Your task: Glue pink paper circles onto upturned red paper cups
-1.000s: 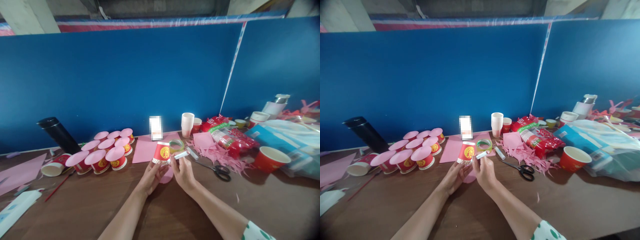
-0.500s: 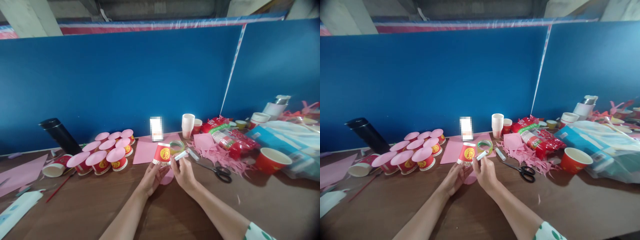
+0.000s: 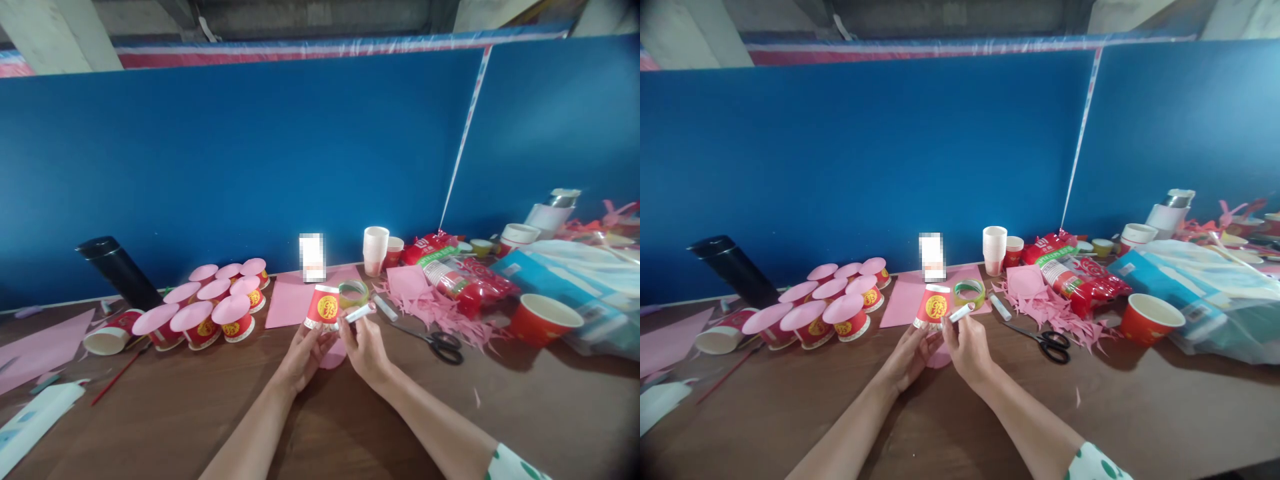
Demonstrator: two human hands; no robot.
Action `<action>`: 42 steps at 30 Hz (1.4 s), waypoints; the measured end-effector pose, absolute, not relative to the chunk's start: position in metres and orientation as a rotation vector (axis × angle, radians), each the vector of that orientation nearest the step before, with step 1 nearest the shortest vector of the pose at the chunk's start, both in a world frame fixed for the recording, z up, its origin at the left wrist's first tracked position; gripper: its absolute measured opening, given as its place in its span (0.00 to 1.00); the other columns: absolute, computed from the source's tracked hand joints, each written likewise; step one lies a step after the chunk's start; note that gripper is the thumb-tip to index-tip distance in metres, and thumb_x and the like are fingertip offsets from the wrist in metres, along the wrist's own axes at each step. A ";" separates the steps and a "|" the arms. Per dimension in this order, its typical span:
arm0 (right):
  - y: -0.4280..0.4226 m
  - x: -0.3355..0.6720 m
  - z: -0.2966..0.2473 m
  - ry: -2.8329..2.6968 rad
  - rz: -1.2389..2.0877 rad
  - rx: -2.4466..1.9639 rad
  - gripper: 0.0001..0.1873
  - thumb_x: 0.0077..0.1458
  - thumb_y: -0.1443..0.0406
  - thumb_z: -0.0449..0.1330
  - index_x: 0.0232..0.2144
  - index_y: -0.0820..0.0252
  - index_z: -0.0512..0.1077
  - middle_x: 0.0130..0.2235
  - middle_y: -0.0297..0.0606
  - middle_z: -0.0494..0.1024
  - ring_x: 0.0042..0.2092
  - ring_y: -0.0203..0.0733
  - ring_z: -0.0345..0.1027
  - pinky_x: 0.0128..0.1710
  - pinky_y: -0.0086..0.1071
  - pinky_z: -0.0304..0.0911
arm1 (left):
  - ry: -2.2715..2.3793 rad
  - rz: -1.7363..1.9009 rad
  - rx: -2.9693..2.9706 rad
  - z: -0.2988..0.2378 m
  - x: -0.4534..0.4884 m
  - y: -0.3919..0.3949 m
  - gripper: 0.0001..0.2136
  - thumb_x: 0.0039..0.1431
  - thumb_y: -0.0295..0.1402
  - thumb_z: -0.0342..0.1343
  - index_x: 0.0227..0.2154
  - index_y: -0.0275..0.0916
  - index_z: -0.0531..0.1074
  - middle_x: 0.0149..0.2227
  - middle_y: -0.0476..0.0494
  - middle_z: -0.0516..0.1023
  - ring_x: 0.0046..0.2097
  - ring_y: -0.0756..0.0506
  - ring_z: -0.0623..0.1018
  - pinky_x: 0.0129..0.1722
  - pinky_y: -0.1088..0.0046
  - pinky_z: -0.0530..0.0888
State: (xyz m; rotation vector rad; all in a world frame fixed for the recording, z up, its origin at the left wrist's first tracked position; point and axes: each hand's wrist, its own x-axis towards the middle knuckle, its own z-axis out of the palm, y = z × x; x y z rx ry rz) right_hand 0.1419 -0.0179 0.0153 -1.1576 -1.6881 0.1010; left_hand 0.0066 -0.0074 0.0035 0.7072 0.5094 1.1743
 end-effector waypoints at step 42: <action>-0.015 0.145 0.015 -1.653 0.047 -1.217 0.10 0.58 0.64 0.47 0.31 0.63 0.65 0.27 0.40 0.74 0.28 0.39 0.69 0.30 0.29 0.62 | 0.475 1.128 0.739 0.006 0.005 -0.009 0.20 0.55 0.29 0.52 0.51 0.43 0.59 0.44 0.43 0.74 0.45 0.45 0.74 0.51 0.62 0.64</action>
